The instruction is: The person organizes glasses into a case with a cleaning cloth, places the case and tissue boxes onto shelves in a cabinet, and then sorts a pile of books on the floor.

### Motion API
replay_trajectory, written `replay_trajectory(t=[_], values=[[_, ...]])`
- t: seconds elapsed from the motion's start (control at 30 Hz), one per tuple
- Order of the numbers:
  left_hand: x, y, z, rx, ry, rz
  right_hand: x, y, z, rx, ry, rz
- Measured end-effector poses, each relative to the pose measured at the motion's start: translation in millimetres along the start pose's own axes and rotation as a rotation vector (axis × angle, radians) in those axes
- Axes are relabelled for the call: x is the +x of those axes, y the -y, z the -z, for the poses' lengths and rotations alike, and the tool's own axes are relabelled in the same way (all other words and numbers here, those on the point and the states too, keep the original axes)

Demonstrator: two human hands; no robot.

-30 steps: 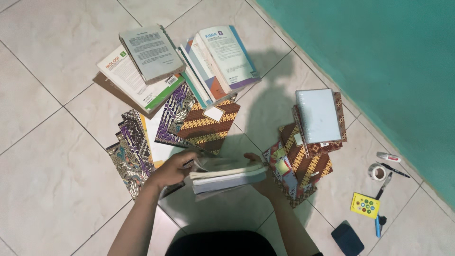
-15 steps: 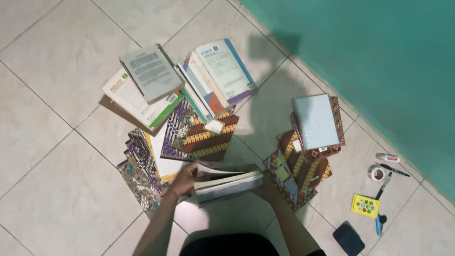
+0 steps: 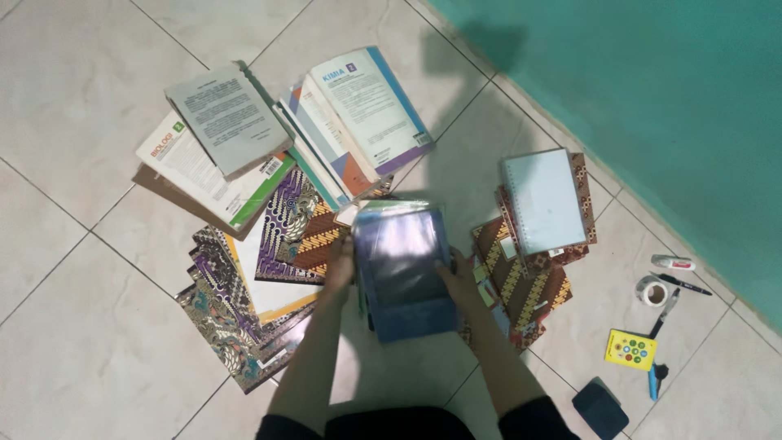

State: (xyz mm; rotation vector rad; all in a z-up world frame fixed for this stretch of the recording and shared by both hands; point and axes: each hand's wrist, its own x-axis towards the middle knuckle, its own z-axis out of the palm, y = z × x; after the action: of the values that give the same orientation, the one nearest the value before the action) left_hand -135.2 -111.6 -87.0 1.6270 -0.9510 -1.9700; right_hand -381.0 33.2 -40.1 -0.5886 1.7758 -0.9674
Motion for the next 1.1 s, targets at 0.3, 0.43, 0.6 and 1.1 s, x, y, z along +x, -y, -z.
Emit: replay_trajectory(t=[0.3,0.43,0.6,1.1], values=[[-46.2,46.2,-34.9,0.684,-0.214,-0.348,-5.5,-17.1,-7.7,-0.756,-0.228,0.177],[-58.5,47.6,-43.6,0.702,-0.277,-0.436,-36.8,17.9,-9.9,-0.155,-0.072,-0.293],[-73.6,39.9,-43.5,0.692,-0.322,-0.619,-68.6,51.7,-6.3,-0.026,-0.006,-0.153],[-22.6,54.4,-43.6,0.555,-0.356,-0.288,-107.0,59.5,129.9,0.094,-0.335,0.097]])
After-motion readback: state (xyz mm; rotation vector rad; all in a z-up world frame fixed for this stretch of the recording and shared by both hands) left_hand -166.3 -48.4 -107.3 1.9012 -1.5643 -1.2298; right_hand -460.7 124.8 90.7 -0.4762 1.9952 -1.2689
